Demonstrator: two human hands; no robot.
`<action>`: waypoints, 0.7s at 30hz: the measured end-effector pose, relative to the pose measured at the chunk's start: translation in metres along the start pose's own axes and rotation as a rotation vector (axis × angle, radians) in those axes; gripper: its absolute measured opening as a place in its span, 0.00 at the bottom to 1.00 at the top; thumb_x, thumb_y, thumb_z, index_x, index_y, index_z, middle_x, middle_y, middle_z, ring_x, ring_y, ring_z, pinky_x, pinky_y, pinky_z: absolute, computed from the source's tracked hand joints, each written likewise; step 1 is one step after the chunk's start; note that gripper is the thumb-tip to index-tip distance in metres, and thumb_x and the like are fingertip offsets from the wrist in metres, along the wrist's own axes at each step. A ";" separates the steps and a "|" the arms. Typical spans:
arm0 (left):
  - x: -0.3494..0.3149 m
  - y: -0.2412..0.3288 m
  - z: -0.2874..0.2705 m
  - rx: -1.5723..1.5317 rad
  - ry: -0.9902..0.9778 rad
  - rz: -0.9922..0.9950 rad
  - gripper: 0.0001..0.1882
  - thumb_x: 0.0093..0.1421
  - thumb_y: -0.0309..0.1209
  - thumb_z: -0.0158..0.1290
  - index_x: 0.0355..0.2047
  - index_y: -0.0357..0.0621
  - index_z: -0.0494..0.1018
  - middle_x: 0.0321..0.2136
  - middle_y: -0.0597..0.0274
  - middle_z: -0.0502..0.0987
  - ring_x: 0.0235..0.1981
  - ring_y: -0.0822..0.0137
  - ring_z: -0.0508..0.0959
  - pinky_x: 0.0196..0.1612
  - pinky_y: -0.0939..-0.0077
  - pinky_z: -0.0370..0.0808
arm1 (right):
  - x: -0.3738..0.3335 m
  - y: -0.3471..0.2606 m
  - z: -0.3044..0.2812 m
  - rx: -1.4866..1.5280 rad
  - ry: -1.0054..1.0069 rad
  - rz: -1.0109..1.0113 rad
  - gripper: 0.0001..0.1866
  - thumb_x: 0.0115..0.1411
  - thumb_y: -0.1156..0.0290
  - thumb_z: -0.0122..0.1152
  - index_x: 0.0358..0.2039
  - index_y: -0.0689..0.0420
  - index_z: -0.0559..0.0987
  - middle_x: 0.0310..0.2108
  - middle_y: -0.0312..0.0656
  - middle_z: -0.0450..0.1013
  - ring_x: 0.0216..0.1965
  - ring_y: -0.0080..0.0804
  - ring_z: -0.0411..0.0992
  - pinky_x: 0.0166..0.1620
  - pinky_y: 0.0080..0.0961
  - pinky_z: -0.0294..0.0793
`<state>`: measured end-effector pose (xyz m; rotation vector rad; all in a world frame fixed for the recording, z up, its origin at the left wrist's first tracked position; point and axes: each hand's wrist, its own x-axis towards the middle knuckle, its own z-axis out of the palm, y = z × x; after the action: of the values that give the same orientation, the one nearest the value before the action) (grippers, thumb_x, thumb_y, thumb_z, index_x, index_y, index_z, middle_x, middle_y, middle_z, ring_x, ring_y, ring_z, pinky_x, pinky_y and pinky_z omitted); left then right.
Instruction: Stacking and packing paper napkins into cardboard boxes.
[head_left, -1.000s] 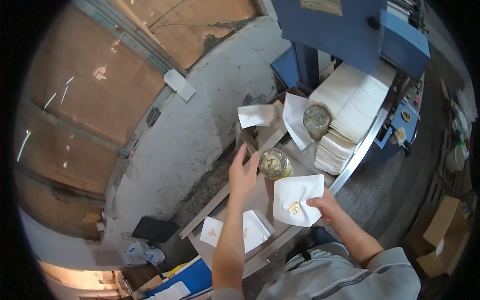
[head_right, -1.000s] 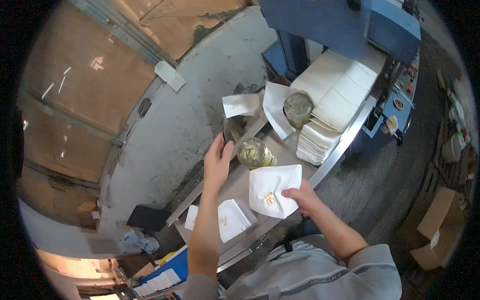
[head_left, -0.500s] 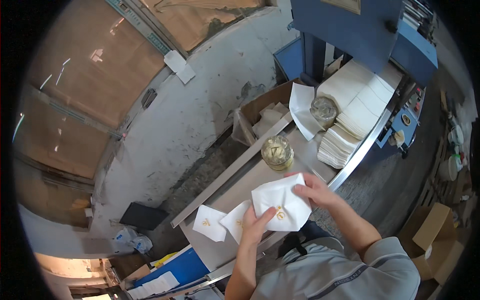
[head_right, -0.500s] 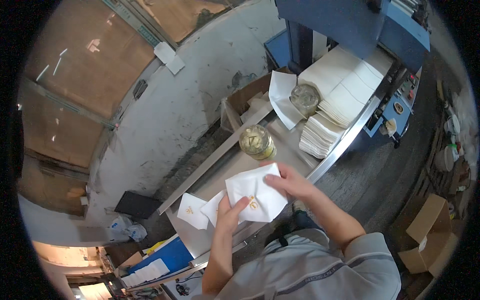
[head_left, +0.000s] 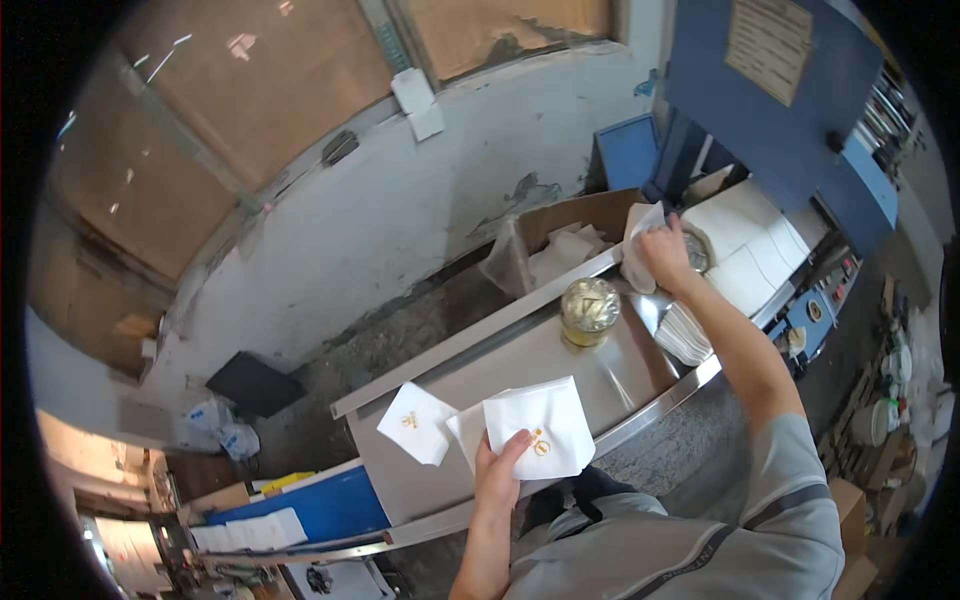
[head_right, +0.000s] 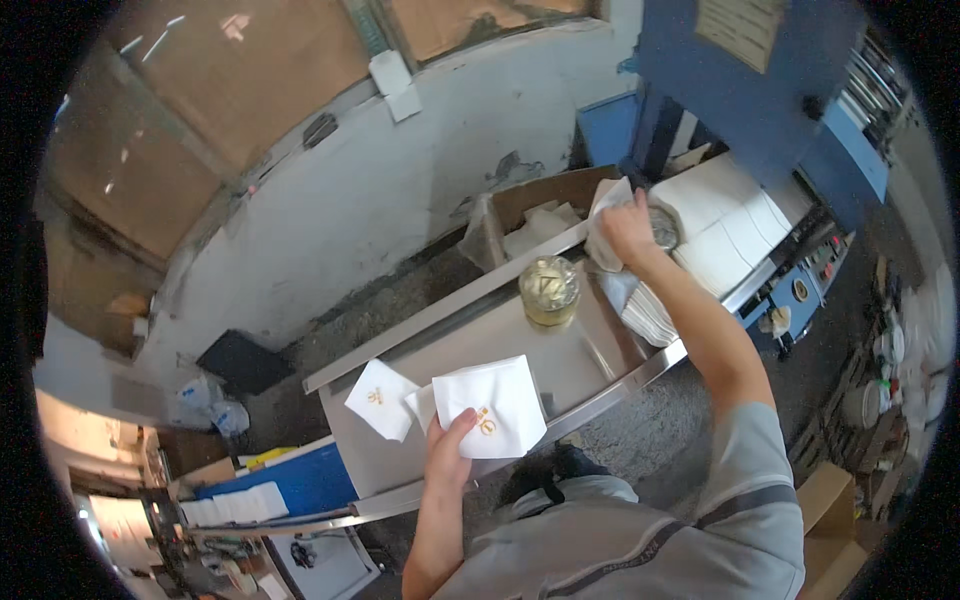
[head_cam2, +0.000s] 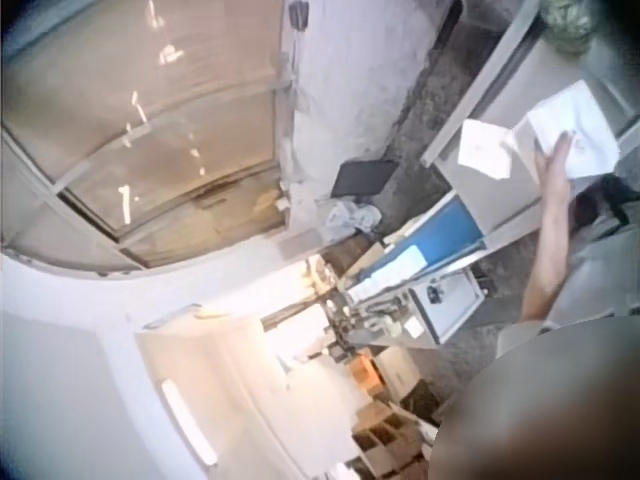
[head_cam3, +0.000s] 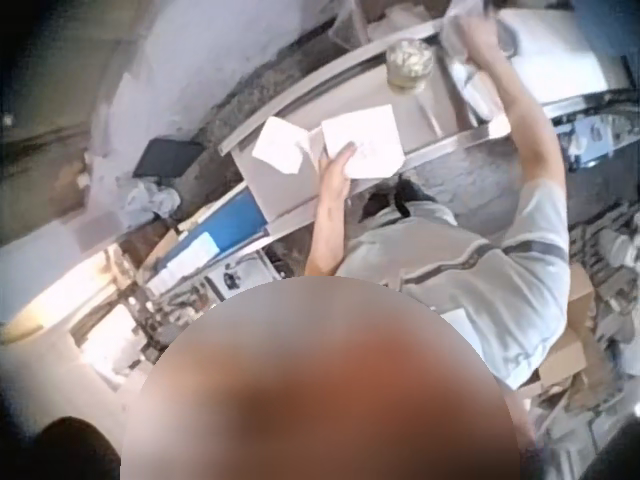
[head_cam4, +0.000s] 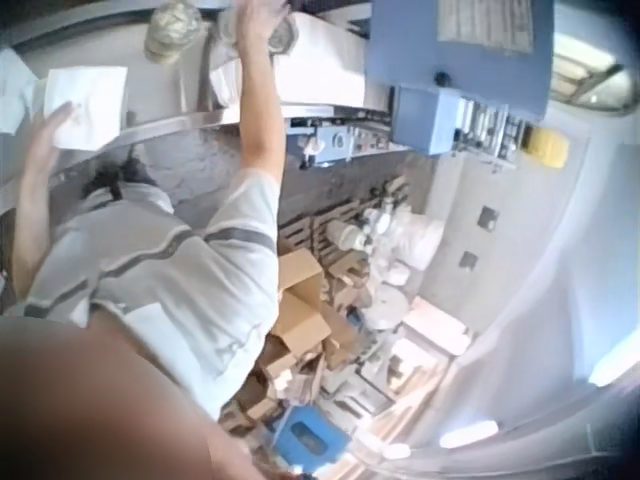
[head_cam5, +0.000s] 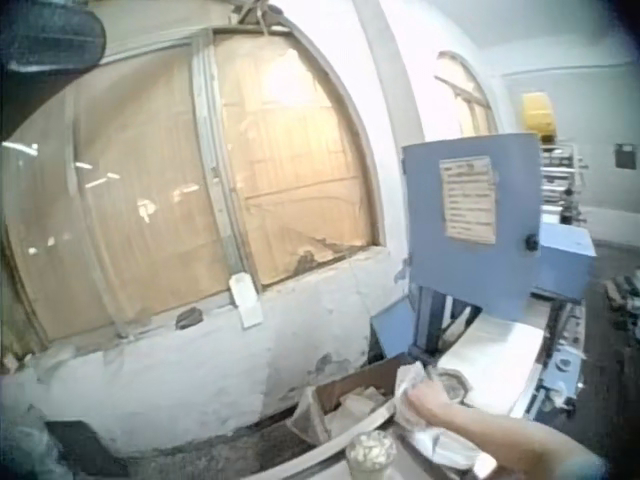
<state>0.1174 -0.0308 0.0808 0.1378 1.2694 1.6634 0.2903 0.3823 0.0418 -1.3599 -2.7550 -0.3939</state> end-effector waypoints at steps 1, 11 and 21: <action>0.001 0.001 -0.002 -0.063 -0.026 -0.017 0.27 0.58 0.25 0.58 0.57 0.33 0.64 0.47 0.55 0.76 0.47 0.64 0.77 0.50 0.70 0.75 | 0.003 0.007 -0.003 0.034 0.048 -0.028 0.06 0.55 0.73 0.55 0.32 0.54 0.79 0.35 0.47 0.79 0.39 0.44 0.78 0.62 0.54 0.60; 0.013 -0.001 -0.023 -0.251 -0.142 -0.079 0.29 0.62 0.35 0.53 0.59 0.33 0.62 0.50 0.50 0.74 0.51 0.55 0.76 0.56 0.59 0.73 | -0.031 -0.077 -0.105 1.234 0.218 -0.156 0.32 0.63 0.65 0.61 0.65 0.59 0.62 0.53 0.44 0.73 0.51 0.31 0.73 0.54 0.29 0.72; 0.033 0.004 0.010 0.308 -0.221 0.026 0.32 0.56 0.29 0.63 0.58 0.32 0.63 0.48 0.52 0.76 0.47 0.64 0.78 0.51 0.70 0.75 | -0.171 -0.144 -0.082 2.531 -0.687 0.208 0.41 0.67 0.37 0.36 0.65 0.59 0.62 0.60 0.46 0.67 0.60 0.38 0.66 0.63 0.35 0.64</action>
<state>0.1051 0.0009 0.0735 0.5123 1.3488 1.4206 0.2761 0.1457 0.0658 -0.5331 -0.8814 2.5396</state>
